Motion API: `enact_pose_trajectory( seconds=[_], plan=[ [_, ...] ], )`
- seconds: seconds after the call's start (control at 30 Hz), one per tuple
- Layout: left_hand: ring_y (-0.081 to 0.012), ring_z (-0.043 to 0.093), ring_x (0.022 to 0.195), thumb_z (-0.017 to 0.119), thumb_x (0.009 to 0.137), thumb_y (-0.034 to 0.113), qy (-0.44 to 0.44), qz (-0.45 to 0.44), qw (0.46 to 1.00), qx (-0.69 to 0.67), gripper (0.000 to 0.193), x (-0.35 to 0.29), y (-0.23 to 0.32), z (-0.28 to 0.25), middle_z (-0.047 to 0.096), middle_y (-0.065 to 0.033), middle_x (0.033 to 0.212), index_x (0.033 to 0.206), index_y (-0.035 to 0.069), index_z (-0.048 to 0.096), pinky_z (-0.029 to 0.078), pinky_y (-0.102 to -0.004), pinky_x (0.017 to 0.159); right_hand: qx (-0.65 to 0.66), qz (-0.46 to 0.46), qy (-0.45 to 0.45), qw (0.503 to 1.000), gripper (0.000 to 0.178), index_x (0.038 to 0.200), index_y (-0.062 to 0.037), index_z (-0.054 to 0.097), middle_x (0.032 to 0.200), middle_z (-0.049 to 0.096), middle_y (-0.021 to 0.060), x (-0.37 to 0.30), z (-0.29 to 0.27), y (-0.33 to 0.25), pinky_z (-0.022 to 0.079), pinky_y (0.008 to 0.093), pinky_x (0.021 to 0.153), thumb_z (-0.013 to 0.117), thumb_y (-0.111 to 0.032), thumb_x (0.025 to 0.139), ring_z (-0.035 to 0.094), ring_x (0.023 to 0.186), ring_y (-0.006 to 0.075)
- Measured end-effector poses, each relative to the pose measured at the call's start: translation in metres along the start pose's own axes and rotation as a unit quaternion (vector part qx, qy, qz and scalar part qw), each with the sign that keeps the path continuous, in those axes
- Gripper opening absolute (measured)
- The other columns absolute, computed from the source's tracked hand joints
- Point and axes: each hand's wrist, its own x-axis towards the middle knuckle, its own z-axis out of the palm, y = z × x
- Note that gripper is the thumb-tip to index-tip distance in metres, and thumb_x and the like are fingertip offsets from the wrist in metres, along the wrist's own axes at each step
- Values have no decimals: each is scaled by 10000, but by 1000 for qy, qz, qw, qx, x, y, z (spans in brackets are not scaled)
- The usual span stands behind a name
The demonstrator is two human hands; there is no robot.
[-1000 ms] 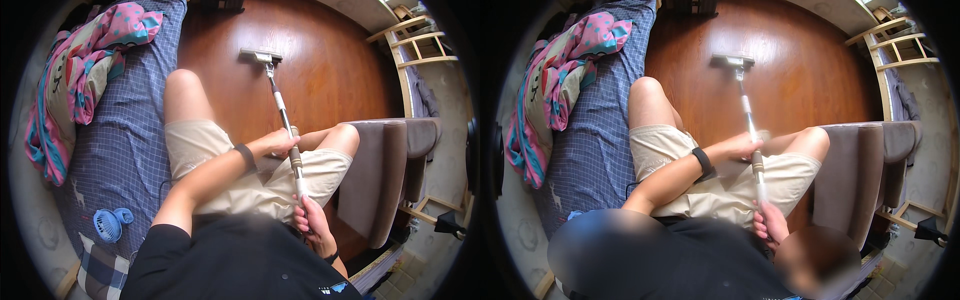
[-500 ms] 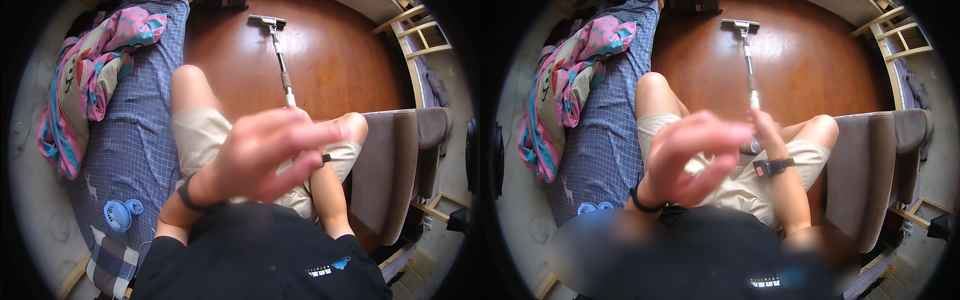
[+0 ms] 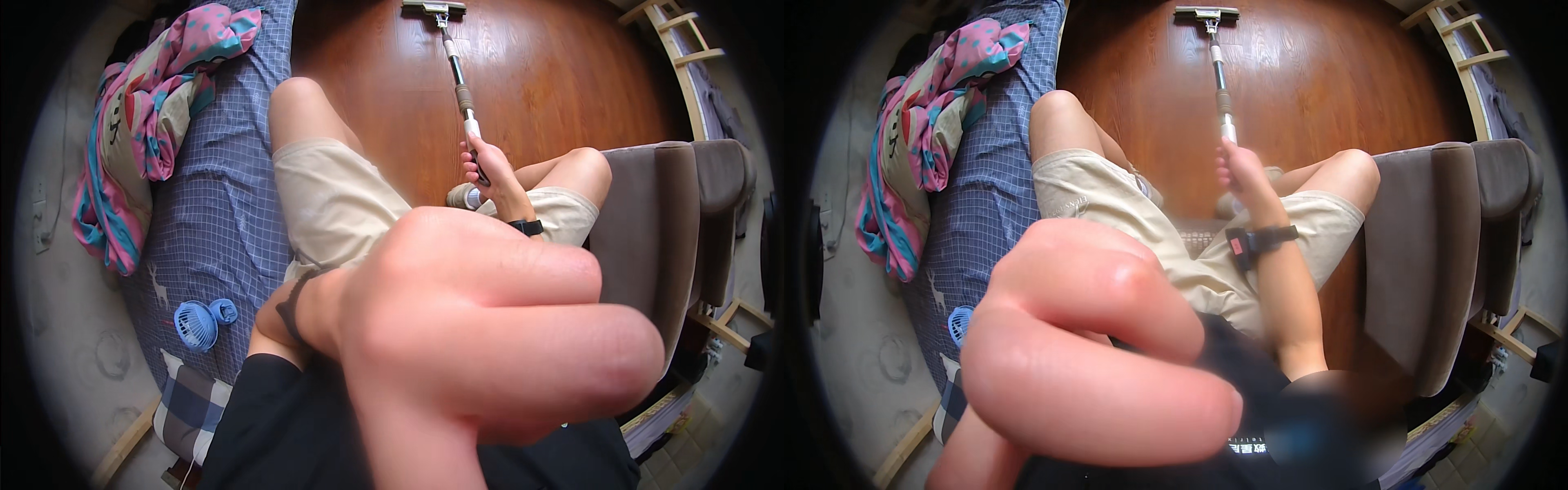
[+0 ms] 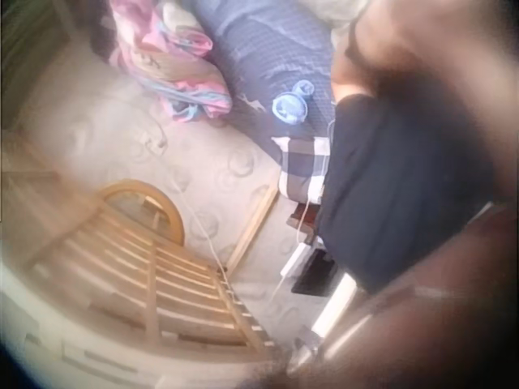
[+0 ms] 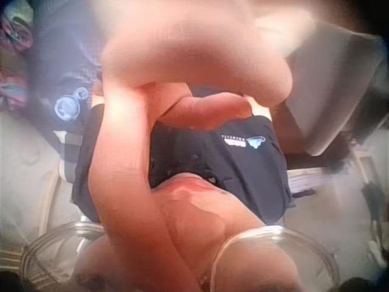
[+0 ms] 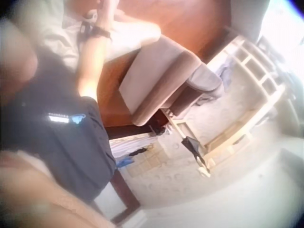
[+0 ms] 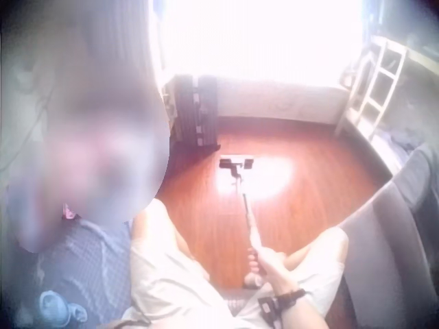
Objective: The person cleans the wooden floor in a room by pushing and pulling the head of a vacuum cleaner over the surface while seated.
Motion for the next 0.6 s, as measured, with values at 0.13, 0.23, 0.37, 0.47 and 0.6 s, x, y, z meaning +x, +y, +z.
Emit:
enact_pose_trajectory(
  seconds=[0.13, 0.23, 0.37, 0.47, 0.6],
  plan=[
    [-116, 441, 466, 613, 647, -65, -5, -30, 999, -20, 136, 4, 8, 8, 573, -69, 708, 722, 45, 586, 326, -227, 347, 3, 2, 6, 1000, 274, 932, -77, 510, 699, 461, -19, 3, 0, 4, 350, 227, 429, 532, -345, 988, 426, 519, 83],
    [-122, 448, 468, 598, 672, -63, -13, -43, 999, -25, 111, 6, 12, 12, 578, -78, 709, 723, 35, 591, 326, -229, 347, 3, -7, -13, 1000, 279, 930, -74, 507, 700, 463, -18, 8, 0, 3, 356, 233, 433, 535, -347, 986, 436, 528, 88],
    [-130, 458, 470, 578, 704, -60, -31, -62, 997, -16, 86, 4, 22, 9, 586, -89, 709, 725, 21, 598, 326, -232, 347, 5, -11, -17, 1000, 284, 914, -75, 509, 691, 466, -17, 9, 5, 4, 356, 234, 428, 540, -348, 983, 436, 517, 91],
    [-136, 465, 472, 563, 729, -58, -59, -76, 995, 11, 80, 1, 30, 5, 591, -98, 710, 726, 11, 603, 327, -233, 347, -10, 3, -3, 1000, 267, 950, -98, 482, 709, 457, -27, 4, 5, 1, 328, 191, 399, 484, -358, 1007, 389, 498, 53],
    [-144, 475, 474, 543, 761, -55, -89, -86, 991, 51, 92, -6, 43, -7, 599, -110, 710, 728, -2, 610, 327, -236, 347, -20, -4, 6, 1000, 268, 959, -90, 476, 709, 457, -26, 1, 5, 5, 339, 193, 406, 476, -353, 1010, 401, 508, 52]
  ],
)
